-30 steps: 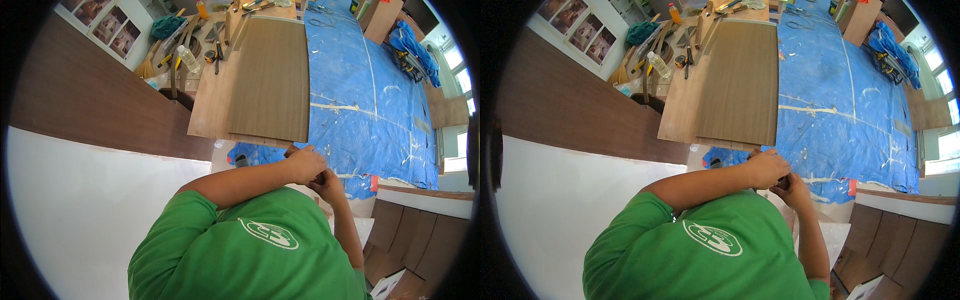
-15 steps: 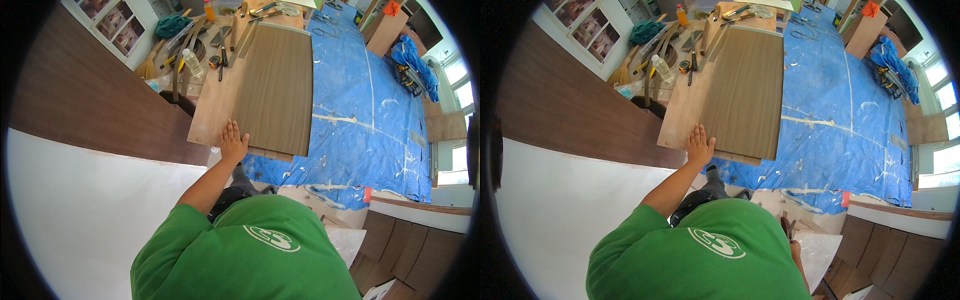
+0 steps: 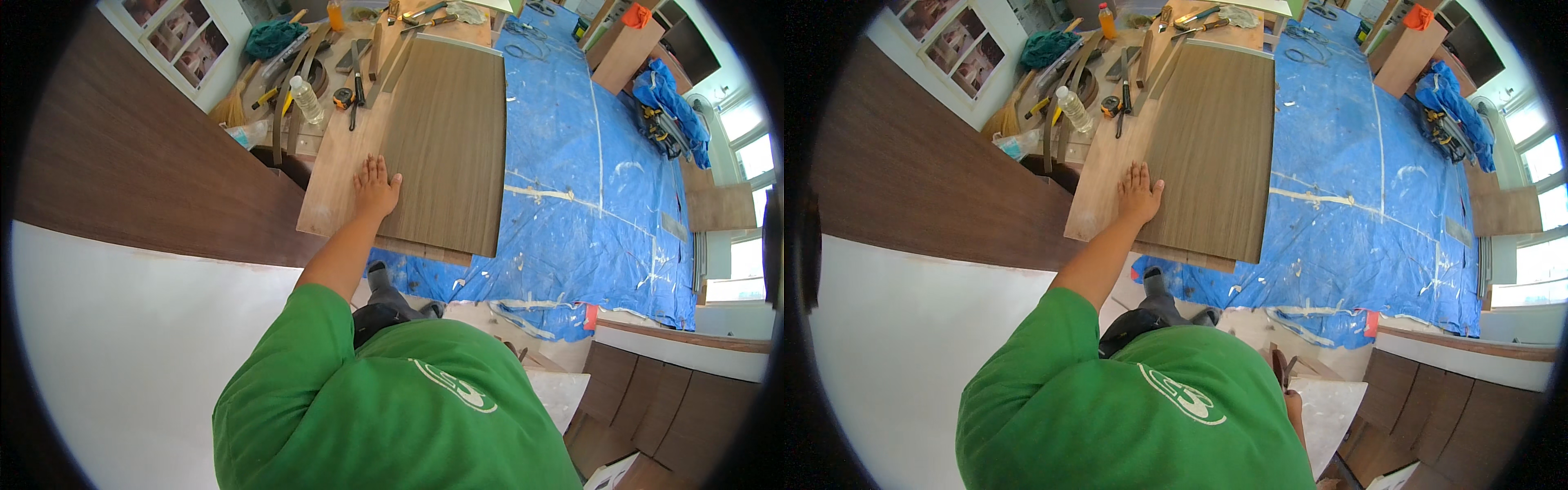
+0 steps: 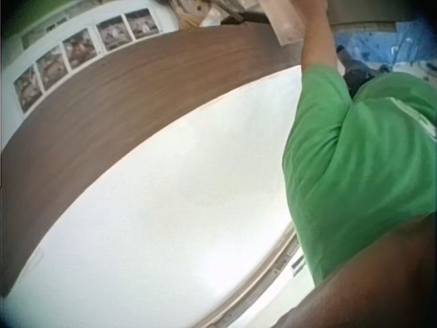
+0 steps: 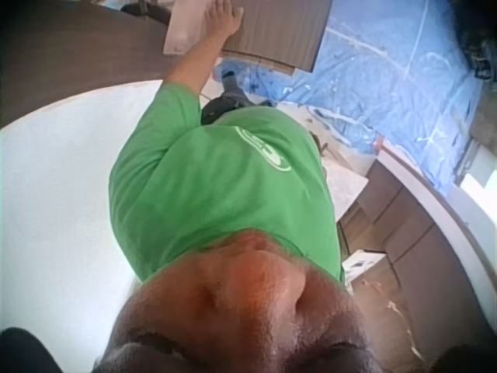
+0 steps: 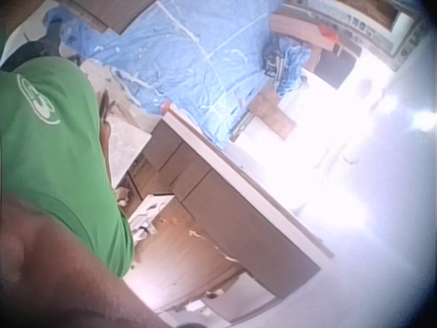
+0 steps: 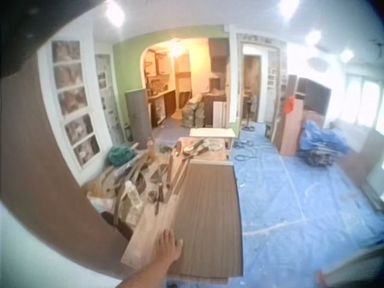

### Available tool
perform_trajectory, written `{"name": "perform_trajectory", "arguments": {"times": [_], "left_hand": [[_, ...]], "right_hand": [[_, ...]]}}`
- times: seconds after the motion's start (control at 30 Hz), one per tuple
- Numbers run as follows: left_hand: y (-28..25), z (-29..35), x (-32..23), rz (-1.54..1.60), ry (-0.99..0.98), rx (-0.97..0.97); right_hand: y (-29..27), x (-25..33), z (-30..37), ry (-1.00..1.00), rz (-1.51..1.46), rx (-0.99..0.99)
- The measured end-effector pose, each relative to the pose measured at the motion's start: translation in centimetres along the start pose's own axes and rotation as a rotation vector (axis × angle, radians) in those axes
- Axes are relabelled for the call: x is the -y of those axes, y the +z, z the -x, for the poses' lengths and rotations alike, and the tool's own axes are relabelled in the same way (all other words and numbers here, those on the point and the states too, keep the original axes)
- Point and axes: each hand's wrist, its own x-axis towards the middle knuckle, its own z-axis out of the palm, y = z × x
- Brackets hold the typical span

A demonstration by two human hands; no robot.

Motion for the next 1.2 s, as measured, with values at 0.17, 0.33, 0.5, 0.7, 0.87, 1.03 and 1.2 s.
{"name": "perform_trajectory", "arguments": {"times": [0.17,0.33,0.5,0.7,0.87,1.03,1.2], "left_hand": [[-0.1,3.9,0.8,-0.055,0.02,-0.019],[0.7,9.9,3.0,-0.074,0.051,-0.043],[-0.8,9.2,2.9,-0.033,0.094,0.069],[-1.3,0.8,2.3,0.034,0.109,0.145],[-1.6,-7.0,1.3,0.084,0.15,0.213],[-1.4,-14.6,0.6,0.146,0.202,0.198],[-0.8,-21.1,-0.5,0.188,0.232,0.135]], "right_hand": [[-1.3,4.8,0.1,0.013,-0.012,0.042],[-1.6,7.7,-0.3,0.014,0.0,0.082],[-1.7,10.2,-0.2,0.029,0.02,0.11],[-2.3,14.7,1.3,0.071,0.088,0.129],[-3.8,19.2,4.1,0.142,0.159,0.121],[-5.0,23.0,7.3,0.227,0.232,0.13],[-5.9,25.8,10.4,0.304,0.292,0.131]]}}
